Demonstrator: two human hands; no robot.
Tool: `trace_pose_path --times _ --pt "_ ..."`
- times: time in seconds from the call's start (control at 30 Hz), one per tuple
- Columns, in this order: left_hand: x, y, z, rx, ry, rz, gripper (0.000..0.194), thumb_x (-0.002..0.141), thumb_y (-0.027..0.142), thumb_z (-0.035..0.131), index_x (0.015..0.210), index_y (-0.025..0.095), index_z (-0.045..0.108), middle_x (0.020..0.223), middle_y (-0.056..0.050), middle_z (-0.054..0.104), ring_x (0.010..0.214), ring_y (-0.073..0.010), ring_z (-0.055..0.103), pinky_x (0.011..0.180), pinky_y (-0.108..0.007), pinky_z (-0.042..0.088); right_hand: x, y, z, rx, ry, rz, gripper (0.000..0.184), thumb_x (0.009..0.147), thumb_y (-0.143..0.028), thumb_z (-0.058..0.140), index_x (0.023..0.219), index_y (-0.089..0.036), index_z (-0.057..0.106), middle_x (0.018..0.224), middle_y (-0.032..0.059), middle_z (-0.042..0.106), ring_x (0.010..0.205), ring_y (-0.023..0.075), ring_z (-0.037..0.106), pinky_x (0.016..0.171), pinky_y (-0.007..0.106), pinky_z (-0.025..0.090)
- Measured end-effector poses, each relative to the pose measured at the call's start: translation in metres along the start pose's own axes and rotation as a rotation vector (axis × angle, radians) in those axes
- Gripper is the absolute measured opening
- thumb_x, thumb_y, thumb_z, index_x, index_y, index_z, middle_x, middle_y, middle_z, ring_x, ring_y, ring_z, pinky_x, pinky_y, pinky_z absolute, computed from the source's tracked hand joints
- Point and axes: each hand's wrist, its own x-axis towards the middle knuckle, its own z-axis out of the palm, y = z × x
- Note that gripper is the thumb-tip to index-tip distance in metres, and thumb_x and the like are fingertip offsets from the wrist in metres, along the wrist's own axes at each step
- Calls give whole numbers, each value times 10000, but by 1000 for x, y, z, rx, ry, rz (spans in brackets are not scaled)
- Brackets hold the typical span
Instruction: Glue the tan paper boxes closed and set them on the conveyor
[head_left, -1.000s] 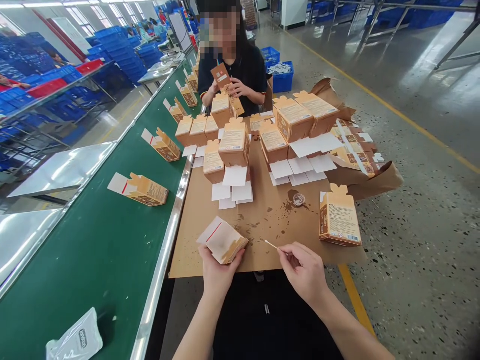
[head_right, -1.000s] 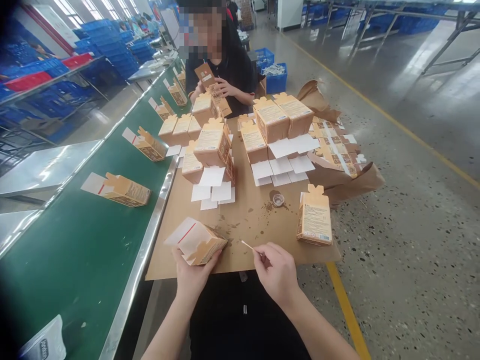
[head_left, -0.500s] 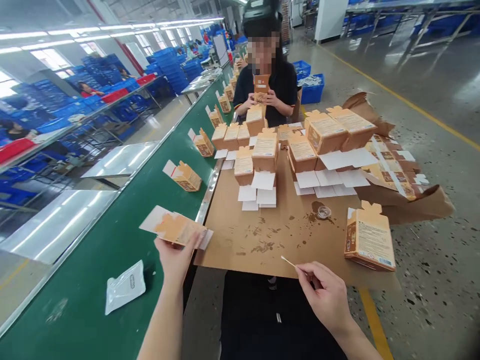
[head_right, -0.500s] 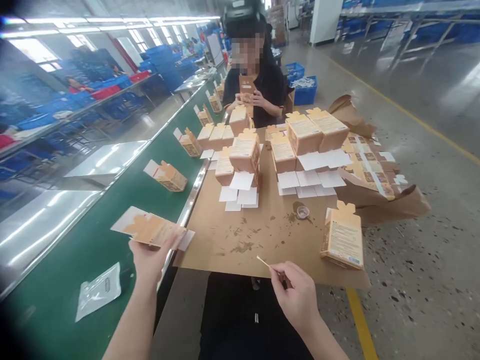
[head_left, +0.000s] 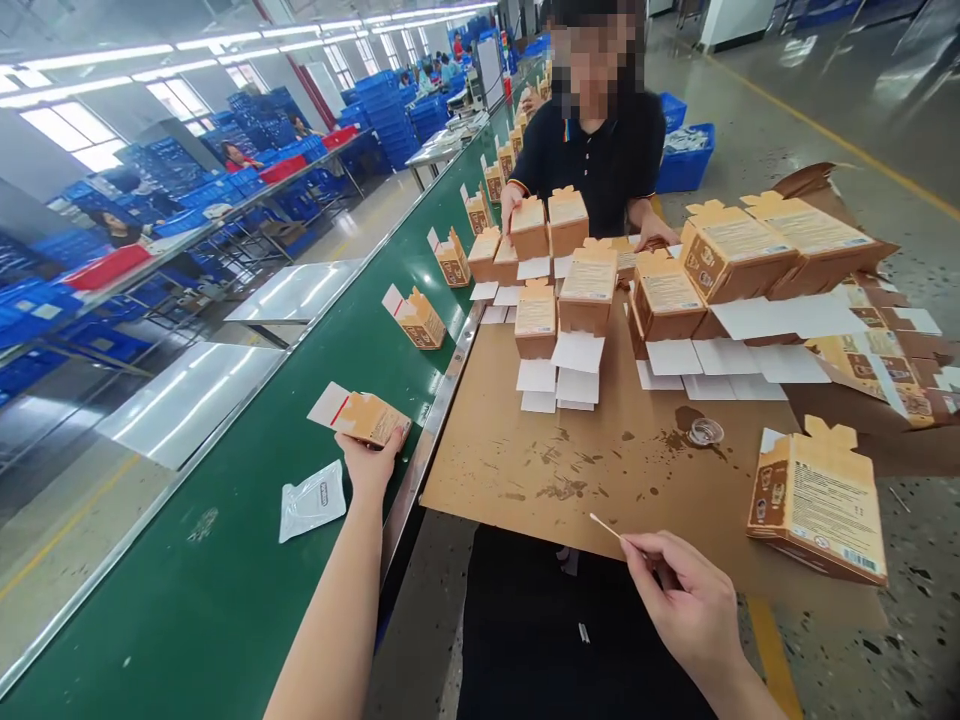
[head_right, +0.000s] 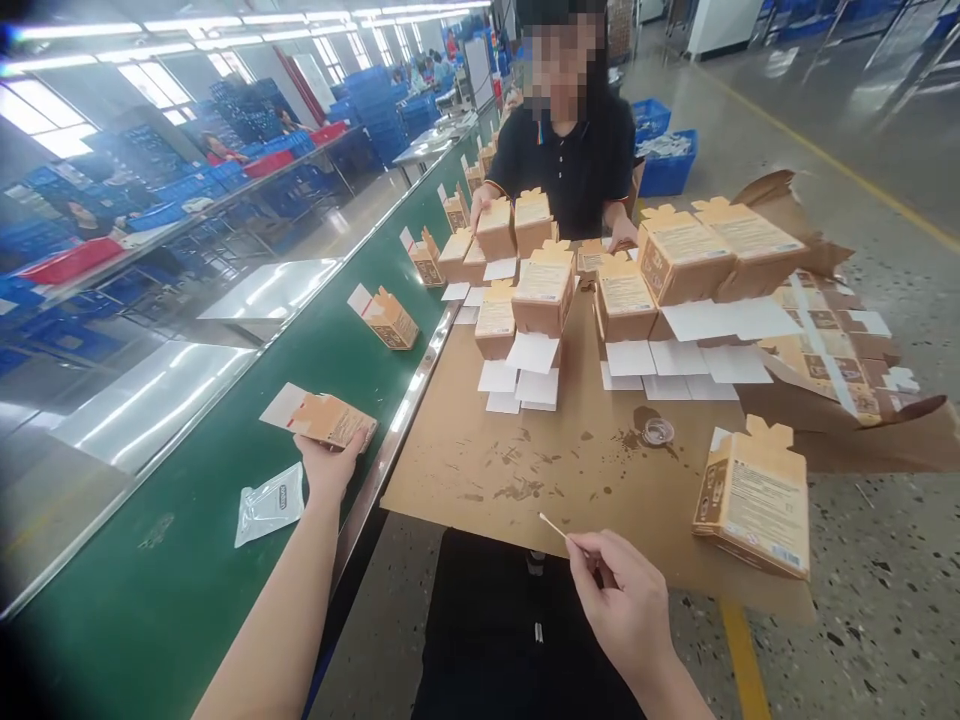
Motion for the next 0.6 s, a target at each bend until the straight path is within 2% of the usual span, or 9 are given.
trace_pose_path --times 0.07,0.13,0.23,0.3,0.37,0.4,0.47,0.53,0.6 --pt "-2 7 3 -15 -5 -7 962 662 347 1111 1405 298 502 1454 -143 743 1457 -417 785 1332 -674 599 4 -4 0 52 -19 15 287 1142 -406 773 883 -331 871 692 33 753 534 253 697 491 386 602" --pt "-11 9 3 -40 43 34 1082 623 327 1128 1501 282 498 1577 -178 687 1586 -424 702 1409 -668 532 7 -7 -3 73 -34 11 268 1131 -388 783 885 -340 875 684 23 749 529 249 695 485 372 600" --pt "-36 8 -1 -83 235 238 1246 614 400 1122 1647 247 441 1778 -253 513 1766 -439 526 1501 -639 414 11 -11 -15 70 7 10 275 1124 -400 785 873 -343 881 658 22 733 505 249 687 457 367 595" --pt "-54 13 4 -155 285 415 1129 716 509 1058 1634 241 458 1774 -261 501 1778 -442 514 1503 -644 409 11 -14 -24 62 73 30 316 1119 -440 779 834 -342 877 629 34 723 476 260 679 423 380 593" --pt "-65 34 21 -268 178 505 881 838 577 967 1542 259 543 1668 -229 602 1704 -433 599 1464 -652 465 12 -18 -33 66 110 51 324 1102 -461 787 810 -352 877 605 41 723 451 274 675 400 399 597" --pt "-68 50 36 -317 83 490 765 884 595 928 1491 269 594 1595 -207 659 1644 -424 650 1435 -648 502 13 -20 -36 70 119 56 315 1093 -460 794 807 -358 878 607 44 733 450 281 682 398 406 601" --pt "-67 93 75 -358 -148 368 614 949 624 868 1421 272 693 1472 -178 742 1518 -404 729 1363 -621 572 15 -25 -41 71 127 51 293 1085 -440 799 815 -365 884 630 47 765 467 288 708 409 410 612" --pt "-62 138 120 -314 -372 226 567 988 648 831 1392 254 773 1436 -180 783 1441 -397 765 1277 -576 631 17 -30 -44 58 151 30 283 1082 -411 797 819 -357 885 638 45 774 470 281 713 411 398 603" --pt "-56 172 162 -247 -504 166 561 983 666 860 1324 221 825 1427 -207 810 1399 -414 783 1197 -555 662 19 -34 -46 36 159 9 275 1080 -378 791 825 -345 888 630 37 766 458 266 701 405 384 588"
